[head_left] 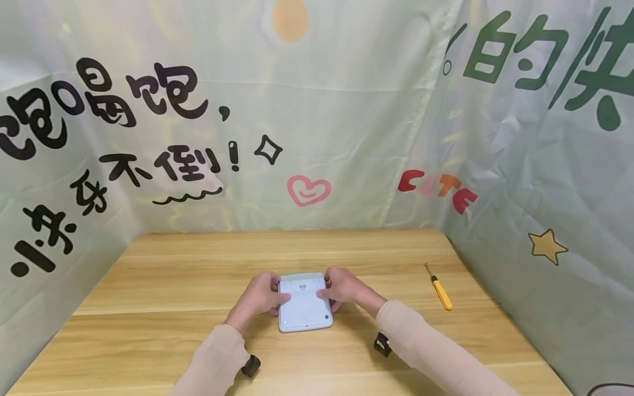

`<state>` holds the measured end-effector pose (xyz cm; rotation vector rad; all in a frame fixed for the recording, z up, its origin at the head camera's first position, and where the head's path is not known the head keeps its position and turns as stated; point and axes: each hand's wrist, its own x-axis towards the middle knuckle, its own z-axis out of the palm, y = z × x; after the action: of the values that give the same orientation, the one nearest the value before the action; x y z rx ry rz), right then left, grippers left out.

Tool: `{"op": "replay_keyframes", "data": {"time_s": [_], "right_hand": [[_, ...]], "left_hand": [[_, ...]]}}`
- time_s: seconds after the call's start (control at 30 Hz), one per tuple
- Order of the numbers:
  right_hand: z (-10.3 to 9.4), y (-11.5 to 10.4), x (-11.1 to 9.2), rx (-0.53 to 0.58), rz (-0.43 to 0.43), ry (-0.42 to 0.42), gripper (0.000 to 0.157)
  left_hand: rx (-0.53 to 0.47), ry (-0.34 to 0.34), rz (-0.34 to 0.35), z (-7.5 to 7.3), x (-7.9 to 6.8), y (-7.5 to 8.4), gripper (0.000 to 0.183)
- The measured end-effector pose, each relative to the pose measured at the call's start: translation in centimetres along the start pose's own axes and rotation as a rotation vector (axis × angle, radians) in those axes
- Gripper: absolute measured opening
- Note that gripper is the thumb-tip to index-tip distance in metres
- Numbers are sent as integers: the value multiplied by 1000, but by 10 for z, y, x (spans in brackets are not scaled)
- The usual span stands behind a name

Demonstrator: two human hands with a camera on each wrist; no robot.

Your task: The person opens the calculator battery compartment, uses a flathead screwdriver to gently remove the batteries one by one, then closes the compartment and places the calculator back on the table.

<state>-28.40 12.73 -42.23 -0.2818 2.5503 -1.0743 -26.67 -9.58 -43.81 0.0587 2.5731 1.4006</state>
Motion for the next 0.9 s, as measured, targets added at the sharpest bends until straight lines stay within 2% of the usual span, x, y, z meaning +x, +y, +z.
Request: {"op": "replay_keyframes", "data": {"time_s": [0.9], "right_hand": [[2, 1, -2, -1, 6, 10, 34]], "left_hand": [[24, 14, 19, 0, -2, -3, 55]]}}
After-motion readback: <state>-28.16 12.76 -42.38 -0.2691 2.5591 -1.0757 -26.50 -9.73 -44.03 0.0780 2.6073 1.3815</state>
